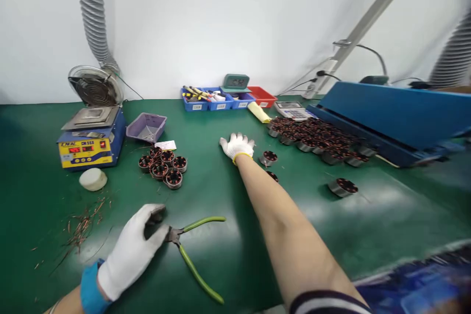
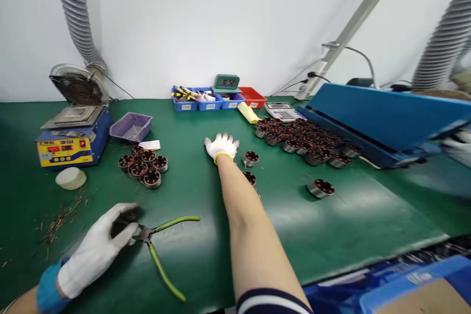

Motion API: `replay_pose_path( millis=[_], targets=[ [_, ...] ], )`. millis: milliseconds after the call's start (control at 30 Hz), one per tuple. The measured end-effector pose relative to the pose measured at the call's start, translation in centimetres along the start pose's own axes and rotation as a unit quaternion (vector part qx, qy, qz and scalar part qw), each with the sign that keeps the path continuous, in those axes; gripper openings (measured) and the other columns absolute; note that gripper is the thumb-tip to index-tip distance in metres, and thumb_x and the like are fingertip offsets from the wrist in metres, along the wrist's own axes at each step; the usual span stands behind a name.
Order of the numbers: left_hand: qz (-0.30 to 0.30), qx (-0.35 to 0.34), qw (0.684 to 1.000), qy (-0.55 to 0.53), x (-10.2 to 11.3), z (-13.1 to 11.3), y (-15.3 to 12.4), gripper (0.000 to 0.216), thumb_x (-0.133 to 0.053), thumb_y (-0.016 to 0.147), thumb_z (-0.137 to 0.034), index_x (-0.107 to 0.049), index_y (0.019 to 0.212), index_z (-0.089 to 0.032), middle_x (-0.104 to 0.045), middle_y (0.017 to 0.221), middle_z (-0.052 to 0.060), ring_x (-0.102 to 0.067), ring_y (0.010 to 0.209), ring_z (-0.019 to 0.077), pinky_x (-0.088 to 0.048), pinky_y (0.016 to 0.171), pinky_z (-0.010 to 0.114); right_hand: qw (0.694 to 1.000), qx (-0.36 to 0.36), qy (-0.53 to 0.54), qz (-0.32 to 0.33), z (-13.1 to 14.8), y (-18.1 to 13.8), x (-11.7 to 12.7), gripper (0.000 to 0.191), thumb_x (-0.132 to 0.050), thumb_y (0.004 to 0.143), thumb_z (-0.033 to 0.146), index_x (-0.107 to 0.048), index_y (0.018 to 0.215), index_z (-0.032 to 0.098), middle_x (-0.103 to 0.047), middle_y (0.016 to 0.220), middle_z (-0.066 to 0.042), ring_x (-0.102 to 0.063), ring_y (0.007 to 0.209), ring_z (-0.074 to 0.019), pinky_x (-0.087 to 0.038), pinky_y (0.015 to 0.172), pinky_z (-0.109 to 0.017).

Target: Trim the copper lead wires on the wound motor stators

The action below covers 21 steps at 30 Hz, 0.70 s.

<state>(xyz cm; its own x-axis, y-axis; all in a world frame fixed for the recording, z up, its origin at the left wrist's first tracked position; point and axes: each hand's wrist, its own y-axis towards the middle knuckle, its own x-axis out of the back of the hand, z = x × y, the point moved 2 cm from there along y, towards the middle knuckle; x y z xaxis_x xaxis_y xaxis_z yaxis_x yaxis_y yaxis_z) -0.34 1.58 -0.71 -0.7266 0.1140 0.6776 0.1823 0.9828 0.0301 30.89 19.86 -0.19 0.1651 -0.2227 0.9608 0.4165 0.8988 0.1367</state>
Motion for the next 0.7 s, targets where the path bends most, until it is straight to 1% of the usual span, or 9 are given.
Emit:
replay_pose_path(
  millis=[100, 167, 267, 333, 367, 433, 467, 567, 700],
  targets=[
    [-0.110, -0.076, 0.988, 0.079, 0.0, 0.2, 1.1, 0.044, -0.053, 0.083, -0.037, -0.056, 0.121, -0.016, -0.061, 0.123, 0.014, -0.065, 0.105, 0.0252, -0.055, 0.092, 0.042, 0.989, 0.144, 0.004, 0.038, 1.7, -2.5, -1.1, 0.054, -0.048, 0.095, 0.042, -0.048, 0.138, 0.010, -0.038, 0.151, -0.020, -0.030, 0.140, -0.0362, -0.016, 0.113, -0.055],
    [-0.152, -0.126, 0.967, 0.161, -0.2, -0.1, 2.5, 0.042, -0.055, 0.084, -0.033, -0.055, 0.123, -0.018, -0.054, 0.132, 0.015, -0.062, 0.113, 0.0270, -0.054, 0.095, 0.043, 0.973, 0.220, 0.017, 0.063, 2.6, -5.2, -1.0, 0.052, -0.049, 0.093, 0.039, -0.050, 0.137, 0.012, -0.040, 0.151, -0.018, -0.031, 0.140, -0.0342, -0.018, 0.114, -0.050],
    [-0.130, -0.177, 0.941, 0.257, -1.0, -0.8, 5.3, 0.036, -0.060, 0.083, -0.033, -0.060, 0.117, -0.019, -0.050, 0.137, 0.017, -0.063, 0.111, 0.0304, -0.055, 0.089, 0.045, 0.960, 0.263, 0.041, 0.089, 2.7, -10.7, 0.8, 0.046, -0.038, 0.096, 0.036, -0.051, 0.136, 0.017, -0.051, 0.144, -0.011, -0.045, 0.133, -0.0257, -0.034, 0.108, -0.039],
    [-0.103, -0.195, 0.936, 0.275, -1.6, -1.3, 7.1, 0.026, -0.060, 0.084, -0.029, -0.064, 0.107, -0.018, -0.053, 0.136, 0.017, -0.065, 0.103, 0.0307, -0.055, 0.085, 0.046, 0.962, 0.255, 0.056, 0.085, 2.1, -15.0, 2.6, 0.051, -0.028, 0.099, 0.037, -0.042, 0.142, 0.015, -0.057, 0.137, -0.013, -0.056, 0.121, -0.0231, -0.046, 0.096, -0.036],
    [-0.094, -0.199, 0.936, 0.275, -1.8, -1.5, 7.7, 0.020, -0.059, 0.085, -0.027, -0.065, 0.101, -0.017, -0.054, 0.134, 0.017, -0.067, 0.099, 0.0298, -0.056, 0.083, 0.046, 0.956, 0.271, 0.068, 0.088, 1.9, -17.4, 3.3, 0.052, -0.035, 0.096, 0.041, -0.042, 0.142, 0.017, -0.058, 0.134, -0.011, -0.058, 0.118, -0.0220, -0.049, 0.094, -0.034],
    [-0.080, -0.203, 0.936, 0.276, -1.8, -1.7, 8.3, 0.014, -0.056, 0.086, -0.022, -0.066, 0.093, -0.016, -0.056, 0.132, 0.018, -0.068, 0.094, 0.0277, -0.056, 0.081, 0.043, 0.909, 0.387, 0.102, 0.114, 2.0, -22.1, 4.2, 0.060, -0.057, 0.082, 0.048, -0.053, 0.133, 0.016, -0.062, 0.128, -0.013, -0.060, 0.114, -0.0273, -0.048, 0.096, -0.038],
    [-0.077, -0.203, 0.936, 0.276, -1.5, -1.7, 8.1, 0.012, -0.056, 0.086, -0.021, -0.066, 0.091, -0.015, -0.055, 0.134, 0.017, -0.068, 0.094, 0.0271, -0.056, 0.081, 0.042, 0.890, 0.427, 0.084, 0.134, 2.0, -24.1, 4.2, 0.059, -0.065, 0.074, 0.047, -0.059, 0.125, 0.018, -0.065, 0.121, -0.012, -0.062, 0.108, -0.0300, -0.050, 0.094, -0.040],
    [-0.070, -0.208, 0.940, 0.261, 0.3, -1.5, 5.5, 0.011, -0.058, 0.086, -0.024, -0.066, 0.088, -0.017, -0.049, 0.141, 0.016, -0.067, 0.098, 0.0262, -0.055, 0.085, 0.041, 0.911, 0.376, -0.028, 0.166, 1.5, -27.3, 3.2, 0.028, -0.065, 0.074, 0.029, -0.069, 0.102, 0.024, -0.071, 0.104, -0.007, -0.067, 0.084, -0.0267, -0.054, 0.073, -0.036],
    [0.006, -0.222, 0.944, 0.245, 2.9, -0.6, -0.9, 0.011, -0.057, 0.087, -0.026, -0.065, 0.084, -0.019, -0.051, 0.141, 0.014, -0.067, 0.101, 0.0268, -0.056, 0.084, 0.041, 0.927, 0.328, -0.057, 0.172, 1.0, -27.0, 2.7, 0.024, -0.058, 0.081, 0.022, -0.069, 0.103, 0.026, -0.070, 0.108, -0.007, -0.068, 0.080, -0.0238, -0.054, 0.067, -0.033]
  ],
)
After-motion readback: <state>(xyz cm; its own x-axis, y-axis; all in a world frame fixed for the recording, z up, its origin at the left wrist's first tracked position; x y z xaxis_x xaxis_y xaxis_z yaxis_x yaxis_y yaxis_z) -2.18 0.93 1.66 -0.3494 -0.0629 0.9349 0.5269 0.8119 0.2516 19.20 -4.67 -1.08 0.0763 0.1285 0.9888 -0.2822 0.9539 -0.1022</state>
